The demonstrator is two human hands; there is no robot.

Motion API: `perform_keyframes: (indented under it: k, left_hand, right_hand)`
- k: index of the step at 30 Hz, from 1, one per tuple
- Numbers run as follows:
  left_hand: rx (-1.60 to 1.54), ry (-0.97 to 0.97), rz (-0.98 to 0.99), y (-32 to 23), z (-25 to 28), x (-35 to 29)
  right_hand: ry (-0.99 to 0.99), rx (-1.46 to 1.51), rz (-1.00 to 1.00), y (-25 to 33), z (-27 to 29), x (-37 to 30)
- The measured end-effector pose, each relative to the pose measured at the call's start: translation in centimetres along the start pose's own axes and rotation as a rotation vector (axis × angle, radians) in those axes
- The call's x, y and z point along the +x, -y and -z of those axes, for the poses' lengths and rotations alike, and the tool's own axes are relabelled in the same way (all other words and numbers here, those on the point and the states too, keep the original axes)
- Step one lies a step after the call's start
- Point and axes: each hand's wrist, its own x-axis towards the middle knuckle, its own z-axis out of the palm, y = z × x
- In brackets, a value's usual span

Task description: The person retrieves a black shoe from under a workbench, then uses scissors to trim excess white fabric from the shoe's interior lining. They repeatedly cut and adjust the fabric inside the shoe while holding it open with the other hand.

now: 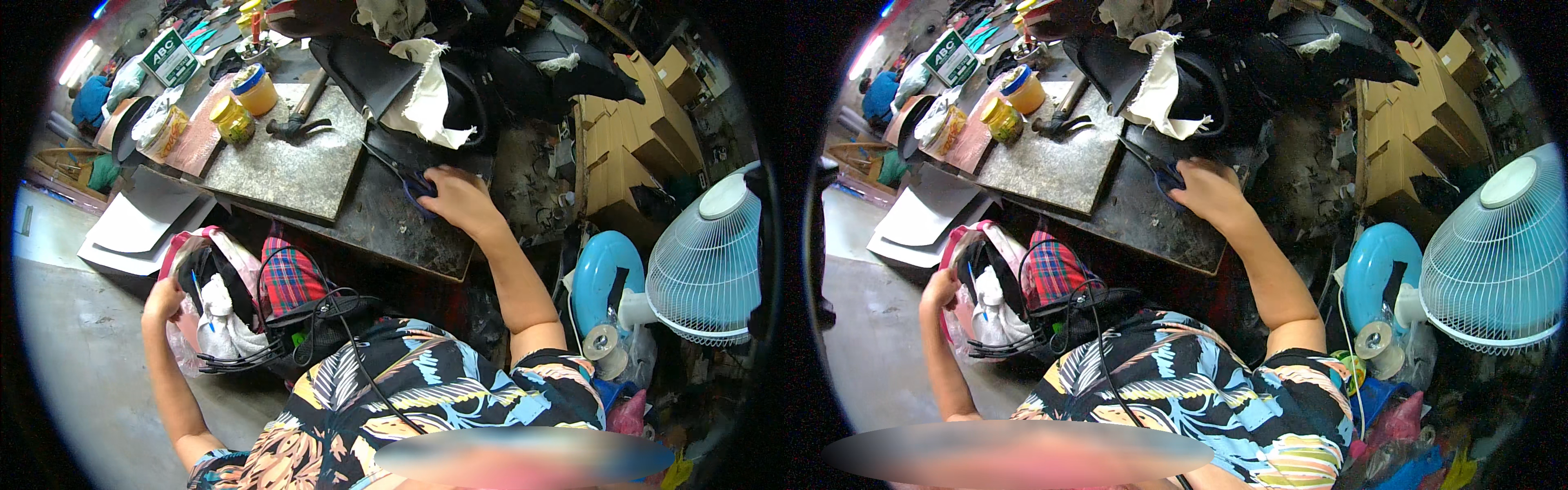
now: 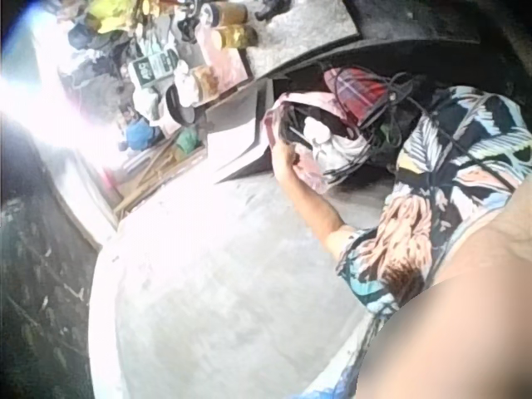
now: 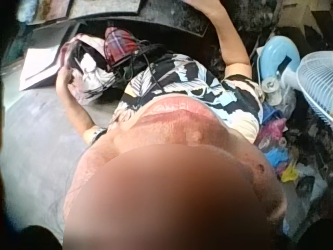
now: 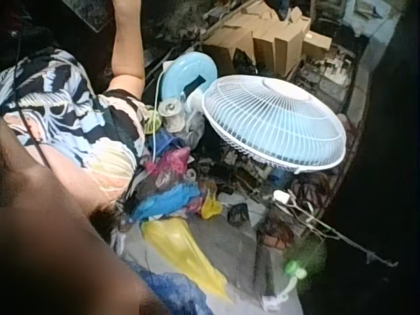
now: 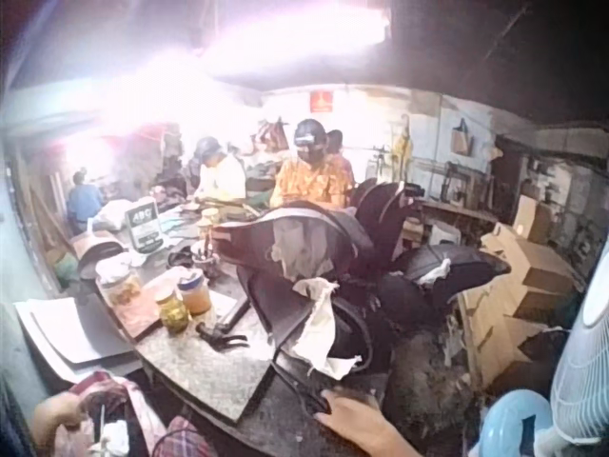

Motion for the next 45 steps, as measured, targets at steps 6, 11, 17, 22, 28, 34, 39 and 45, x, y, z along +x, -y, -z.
perform_keyframes:
  k: [6, 11, 17, 22, 28, 34, 39, 45]
  left_hand:
    - [0.136, -0.77, -0.764, -15.7, 7.2, -7.7]
    - [-0.115, -0.998, -1.384, -32.9, 7.4, -12.0]
    - [-0.1, -0.924, -1.215, -45.5, 5.6, -9.9]
    - [-0.23, -1.107, -1.384, -46.0, 7.5, -5.0]
    - [-0.498, -0.901, -1.574, -43.3, 10.0, -0.7]
    - [-0.451, -0.718, -1.569, -39.6, 8.8, 0.1]
    - [-0.179, -0.589, -1.39, -37.1, 9.0, -1.2]
    - [-0.185, -1.033, -1.595, -39.3, 10.7, 0.4]
  right_hand:
    - [0.081, 0.561, 0.191, -1.1, 5.5, -3.7]
    - [-0.307, 1.116, 0.171, -3.2, 9.1, -5.5]
    - [-0.637, 1.185, -0.096, -5.2, 5.0, -0.6]
    - [-0.679, 1.041, -0.078, -6.8, 3.0, 2.4]
    - [-0.99, 0.432, 0.007, -10.2, 3.1, 7.7]
    - [-0.884, 0.343, 0.04, -12.6, 2.4, 9.2]
    - [-0.889, 0.39, 0.095, -11.3, 2.8, 7.3]
    - [-0.796, 0.624, 0.094, -6.5, 2.8, 5.0]
